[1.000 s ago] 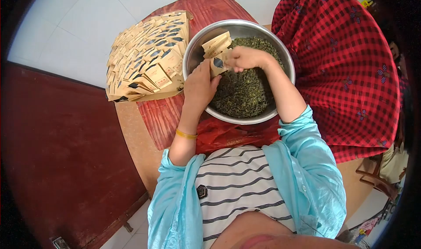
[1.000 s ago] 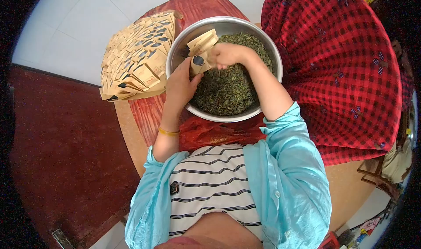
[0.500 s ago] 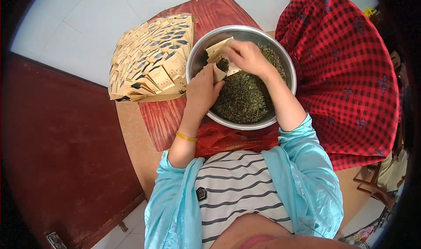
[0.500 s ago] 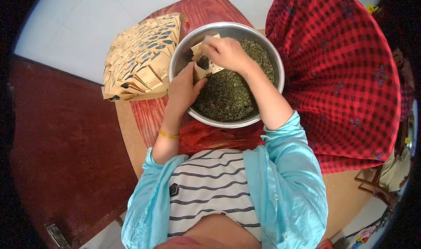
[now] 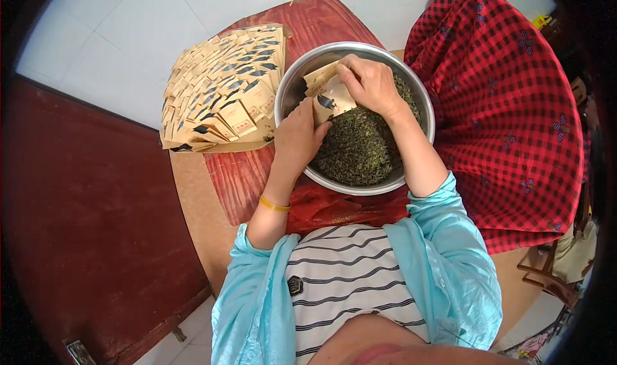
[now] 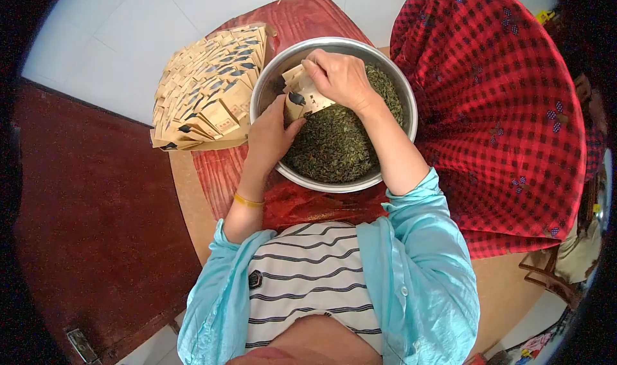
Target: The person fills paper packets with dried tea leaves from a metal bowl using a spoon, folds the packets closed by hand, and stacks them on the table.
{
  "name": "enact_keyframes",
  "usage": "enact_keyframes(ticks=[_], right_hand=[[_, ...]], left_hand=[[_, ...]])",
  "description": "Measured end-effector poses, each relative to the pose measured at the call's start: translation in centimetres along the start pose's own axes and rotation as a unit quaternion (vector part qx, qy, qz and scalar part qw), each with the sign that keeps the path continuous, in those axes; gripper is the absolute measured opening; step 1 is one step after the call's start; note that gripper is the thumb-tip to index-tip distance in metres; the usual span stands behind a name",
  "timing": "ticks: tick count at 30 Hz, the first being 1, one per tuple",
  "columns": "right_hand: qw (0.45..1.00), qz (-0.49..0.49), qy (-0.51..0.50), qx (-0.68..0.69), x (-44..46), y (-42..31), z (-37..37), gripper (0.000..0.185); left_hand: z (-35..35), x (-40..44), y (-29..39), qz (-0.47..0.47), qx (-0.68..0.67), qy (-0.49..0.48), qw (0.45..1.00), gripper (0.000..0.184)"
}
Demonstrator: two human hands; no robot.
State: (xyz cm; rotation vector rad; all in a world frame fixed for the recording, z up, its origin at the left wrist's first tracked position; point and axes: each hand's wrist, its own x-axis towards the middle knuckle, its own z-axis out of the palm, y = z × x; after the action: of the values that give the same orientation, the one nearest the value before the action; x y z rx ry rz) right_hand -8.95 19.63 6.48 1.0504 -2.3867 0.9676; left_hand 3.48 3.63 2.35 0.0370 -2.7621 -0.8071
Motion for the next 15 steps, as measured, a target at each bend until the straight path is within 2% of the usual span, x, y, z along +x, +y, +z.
enact_keyframes(ticks=[1,3,4,6,7,9,10,12,15], right_hand=[[1.000,0.000,0.001,-0.001,0.0,0.4,0.1,0.020],[0.990,0.043,-0.120,-0.067,-0.2,1.3,0.7,0.024],[0.990,0.043,-0.119,-0.068,-0.4,1.9,1.2,0.024],[0.951,0.071,-0.298,-0.045,-1.2,2.7,2.4,0.027],[0.952,0.077,-0.294,-0.045,-1.6,2.8,2.9,0.027],[0.910,0.047,-0.412,-0.018,-1.9,2.7,3.9,0.030],[0.912,0.052,-0.407,-0.019,-1.9,2.6,4.2,0.030],[0.828,0.153,-0.522,0.138,-1.7,2.5,4.7,0.029],[0.824,0.187,-0.508,0.166,-1.3,3.2,4.4,0.027]], left_hand=[[0.0,0.0,0.0,0.001,-0.001,0.000,1.000,0.058],[-0.2,0.0,0.2,-0.001,-0.003,0.005,1.000,0.058],[-0.2,-0.1,0.2,0.000,-0.003,0.005,1.000,0.058],[-0.1,-0.1,0.2,-0.008,0.006,0.010,1.000,0.056],[-0.2,-0.1,0.2,-0.002,0.007,0.006,1.000,0.056],[-0.2,-0.1,0.2,0.003,-0.013,0.004,1.000,0.050],[-0.1,0.0,0.2,0.009,-0.014,0.002,1.000,0.050],[-0.1,-0.1,0.2,0.032,-0.016,0.033,0.999,0.049],[-0.1,-0.2,0.1,0.003,-0.023,0.017,1.000,0.052]])
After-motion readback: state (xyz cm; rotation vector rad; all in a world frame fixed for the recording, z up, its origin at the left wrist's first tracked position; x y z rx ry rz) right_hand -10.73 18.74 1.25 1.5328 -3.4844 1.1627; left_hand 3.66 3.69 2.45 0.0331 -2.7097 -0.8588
